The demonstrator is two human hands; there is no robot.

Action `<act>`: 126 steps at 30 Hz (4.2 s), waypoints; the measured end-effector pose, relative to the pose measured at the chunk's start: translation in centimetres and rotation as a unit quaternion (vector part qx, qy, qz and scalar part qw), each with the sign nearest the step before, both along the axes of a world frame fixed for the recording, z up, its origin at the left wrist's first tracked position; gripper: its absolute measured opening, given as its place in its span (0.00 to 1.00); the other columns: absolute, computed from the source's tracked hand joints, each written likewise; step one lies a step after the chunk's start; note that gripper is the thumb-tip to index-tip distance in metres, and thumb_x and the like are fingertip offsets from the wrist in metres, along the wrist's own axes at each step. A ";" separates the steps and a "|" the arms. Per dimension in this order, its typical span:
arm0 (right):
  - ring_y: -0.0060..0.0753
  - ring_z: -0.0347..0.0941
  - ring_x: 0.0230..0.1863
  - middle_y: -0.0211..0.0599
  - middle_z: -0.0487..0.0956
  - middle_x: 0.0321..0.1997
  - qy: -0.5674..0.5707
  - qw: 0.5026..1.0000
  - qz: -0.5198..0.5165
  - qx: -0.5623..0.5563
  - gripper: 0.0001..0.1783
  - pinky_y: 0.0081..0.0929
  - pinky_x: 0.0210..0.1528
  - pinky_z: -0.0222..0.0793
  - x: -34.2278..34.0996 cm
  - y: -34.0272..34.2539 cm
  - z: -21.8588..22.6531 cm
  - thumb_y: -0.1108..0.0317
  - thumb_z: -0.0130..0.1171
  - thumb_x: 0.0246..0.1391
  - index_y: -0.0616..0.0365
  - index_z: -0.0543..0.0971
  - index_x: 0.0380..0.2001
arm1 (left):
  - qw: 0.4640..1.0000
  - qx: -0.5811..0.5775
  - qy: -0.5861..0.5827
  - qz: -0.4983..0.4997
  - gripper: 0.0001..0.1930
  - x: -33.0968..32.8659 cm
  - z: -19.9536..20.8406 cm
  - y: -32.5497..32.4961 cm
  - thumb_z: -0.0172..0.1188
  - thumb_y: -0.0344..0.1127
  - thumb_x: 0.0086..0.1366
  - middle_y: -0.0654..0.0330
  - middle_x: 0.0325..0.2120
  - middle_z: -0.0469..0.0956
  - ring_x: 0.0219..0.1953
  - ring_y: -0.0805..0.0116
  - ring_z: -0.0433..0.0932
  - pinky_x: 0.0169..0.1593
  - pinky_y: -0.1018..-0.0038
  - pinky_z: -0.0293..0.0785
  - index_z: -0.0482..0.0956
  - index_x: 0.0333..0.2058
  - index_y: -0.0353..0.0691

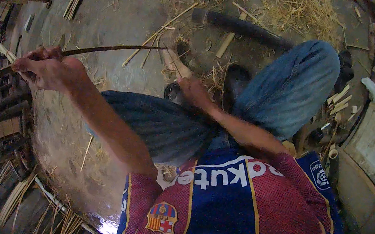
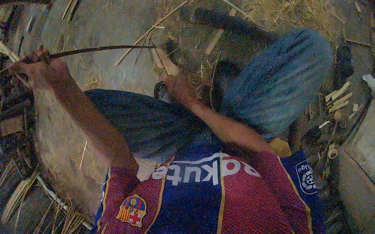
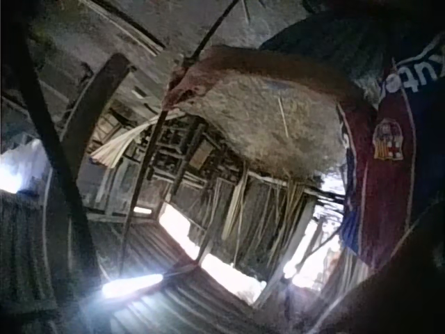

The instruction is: The person sits on the floor and splits long bamboo strips into thinner pieces using a knife and a wooden mallet. They repeatedly align, strike, and shave the strips, accumulating finished pieces on the floor.

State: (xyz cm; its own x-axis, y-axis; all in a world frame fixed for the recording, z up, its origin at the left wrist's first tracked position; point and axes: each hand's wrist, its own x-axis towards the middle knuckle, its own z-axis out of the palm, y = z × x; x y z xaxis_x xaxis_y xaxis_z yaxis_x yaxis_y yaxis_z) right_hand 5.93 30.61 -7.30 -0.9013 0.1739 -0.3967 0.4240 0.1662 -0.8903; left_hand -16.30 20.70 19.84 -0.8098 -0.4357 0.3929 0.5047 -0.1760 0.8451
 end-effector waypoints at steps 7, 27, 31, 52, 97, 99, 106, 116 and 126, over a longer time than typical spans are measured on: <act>0.61 0.74 0.37 0.59 0.78 0.33 0.164 0.976 -0.128 0.069 0.26 0.46 0.42 0.67 0.7 -1.4 -2.2 0.48 0.46 0.65 0.66 0.74 0.37 | 0.999 -0.025 -0.021 0.008 0.23 0.1 0.3 0.5 0.48 0.61 0.69 0.68 0.20 0.60 0.21 0.75 0.58 0.25 0.76 0.57 0.63 0.28 0.47; 0.63 0.74 0.40 0.55 0.79 0.35 0.100 0.994 0.024 0.042 0.28 0.51 0.44 0.70 0.1 -1.0 4.1 0.48 0.40 0.67 0.65 0.76 0.39 | 1.000 -0.005 0.022 -0.005 0.22 0.4 -0.7 0.0 0.62 0.57 0.62 0.65 0.21 0.66 0.20 0.75 0.63 0.22 0.77 0.58 0.72 0.45 0.47; 0.50 0.71 0.32 0.54 0.74 0.29 0.081 0.995 -0.057 0.030 0.27 0.43 0.40 0.67 0.3 -0.8 1.3 0.47 0.44 0.66 0.65 0.75 0.32 | 0.999 -0.009 0.018 -0.025 0.22 0.6 -0.5 0.9 0.60 0.59 0.62 0.67 0.19 0.64 0.19 0.77 0.59 0.23 0.78 0.57 0.74 0.45 0.49; 0.56 0.75 0.34 0.50 0.77 0.28 0.044 0.989 -0.070 0.123 0.28 0.44 0.36 0.70 0.0 1.0 -0.1 0.43 0.56 0.57 0.63 0.76 0.35 | 0.995 -0.048 -0.016 0.091 0.26 0.5 0.8 -0.9 0.36 0.57 0.75 0.68 0.18 0.59 0.18 0.77 0.55 0.21 0.77 0.52 0.75 0.44 0.42; 0.28 0.77 0.24 0.38 0.80 0.33 -0.214 0.914 -0.105 -0.328 0.07 0.27 0.24 0.74 -4.4 -4.3 -0.3 0.69 0.54 0.62 0.62 0.73 0.38 | 0.878 0.337 -0.268 -0.211 0.21 0.8 -1.7 -6.4 0.42 0.40 0.74 0.46 0.63 0.58 0.68 0.50 0.55 0.71 0.55 0.50 0.59 0.60 0.35; 0.28 0.77 0.25 0.38 0.80 0.34 -0.224 0.904 -0.115 -0.345 0.07 0.27 0.26 0.75 -4.9 -4.1 -0.5 0.69 0.55 0.62 0.62 0.73 0.38 | 0.856 0.370 -0.287 -0.222 0.21 0.5 -1.8 -6.3 0.41 0.40 0.75 0.46 0.64 0.58 0.68 0.51 0.55 0.70 0.56 0.52 0.60 0.61 0.36; 0.27 0.78 0.35 0.35 0.79 0.34 -0.265 0.884 -0.089 -0.374 0.07 0.26 0.38 0.74 -5.5 -5.0 2.0 0.70 0.60 0.58 0.58 0.74 0.37 | 0.894 0.306 -0.301 -0.132 0.22 4.5 -1.1 -8.8 0.41 0.42 0.74 0.46 0.63 0.60 0.65 0.51 0.60 0.68 0.57 0.56 0.60 0.62 0.38; 0.20 0.70 0.32 0.25 0.75 0.29 -0.273 0.904 0.037 -0.328 0.13 0.23 0.37 0.67 -0.3 -9.5 4.6 0.63 0.68 0.51 0.55 0.75 0.33 | 0.898 -0.046 -0.435 0.041 0.26 15.3 -7.8 -11.2 0.53 0.44 0.69 0.50 0.54 0.69 0.57 0.56 0.70 0.59 0.62 0.67 0.64 0.60 0.37; 0.27 0.75 0.31 0.33 0.79 0.29 -0.151 0.968 0.063 -0.189 0.13 0.31 0.34 0.71 -1.8 -7.4 6.3 0.60 0.66 0.52 0.58 0.78 0.33 | 0.764 -0.141 -0.596 -0.202 0.31 22.1 -15.8 -10.9 0.57 0.48 0.69 0.60 0.48 0.74 0.46 0.68 0.76 0.48 0.70 0.74 0.62 0.63 0.37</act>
